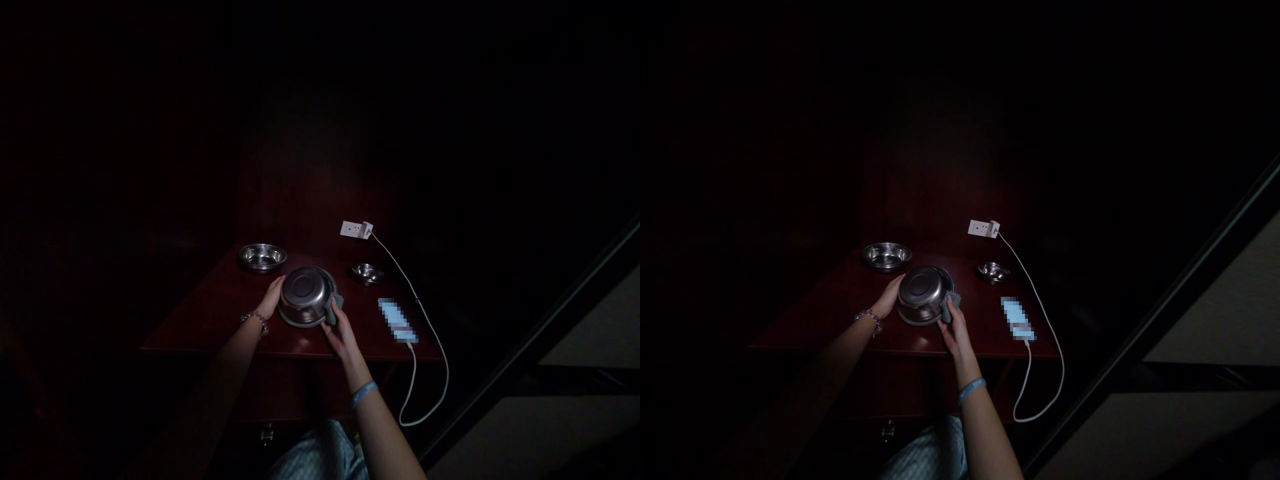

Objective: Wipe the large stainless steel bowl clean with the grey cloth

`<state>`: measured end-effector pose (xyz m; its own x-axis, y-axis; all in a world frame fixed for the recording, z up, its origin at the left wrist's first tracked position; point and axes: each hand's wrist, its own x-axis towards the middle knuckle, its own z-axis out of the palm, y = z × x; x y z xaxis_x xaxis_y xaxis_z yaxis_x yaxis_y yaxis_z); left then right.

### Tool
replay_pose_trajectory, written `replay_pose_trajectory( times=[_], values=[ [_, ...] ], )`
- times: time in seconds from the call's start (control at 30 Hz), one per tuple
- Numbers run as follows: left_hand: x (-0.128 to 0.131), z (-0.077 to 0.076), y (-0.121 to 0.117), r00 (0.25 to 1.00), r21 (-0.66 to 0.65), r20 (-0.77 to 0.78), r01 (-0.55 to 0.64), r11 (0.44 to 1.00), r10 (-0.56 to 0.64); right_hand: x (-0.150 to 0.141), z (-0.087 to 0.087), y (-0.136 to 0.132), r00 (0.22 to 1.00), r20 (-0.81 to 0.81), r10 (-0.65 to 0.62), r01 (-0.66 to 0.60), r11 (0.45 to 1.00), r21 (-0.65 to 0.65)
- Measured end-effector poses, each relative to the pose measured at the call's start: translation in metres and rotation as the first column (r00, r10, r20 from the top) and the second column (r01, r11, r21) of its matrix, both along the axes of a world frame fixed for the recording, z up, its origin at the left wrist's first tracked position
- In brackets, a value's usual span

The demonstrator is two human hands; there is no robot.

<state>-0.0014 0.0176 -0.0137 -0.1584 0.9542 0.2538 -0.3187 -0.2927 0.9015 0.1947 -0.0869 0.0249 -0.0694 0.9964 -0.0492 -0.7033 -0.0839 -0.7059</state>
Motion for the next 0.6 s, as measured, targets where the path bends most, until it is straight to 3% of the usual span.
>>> replay_pose_trajectory(
  times=[0.33,0.6],
  values=[
    [-0.003,0.002,0.001,0.998,-0.082,0.067,-0.01,0.997,0.016,0.005,-0.006,0.002,0.994,-0.099,-0.055,0.054,0.998,-0.018],
    [-0.003,0.006,-0.003,0.997,-0.1,0.079,-0.017,0.995,0.025,0.01,-0.023,0.015,0.98,-0.127,-0.155,0.155,0.988,-0.007]
  ],
)
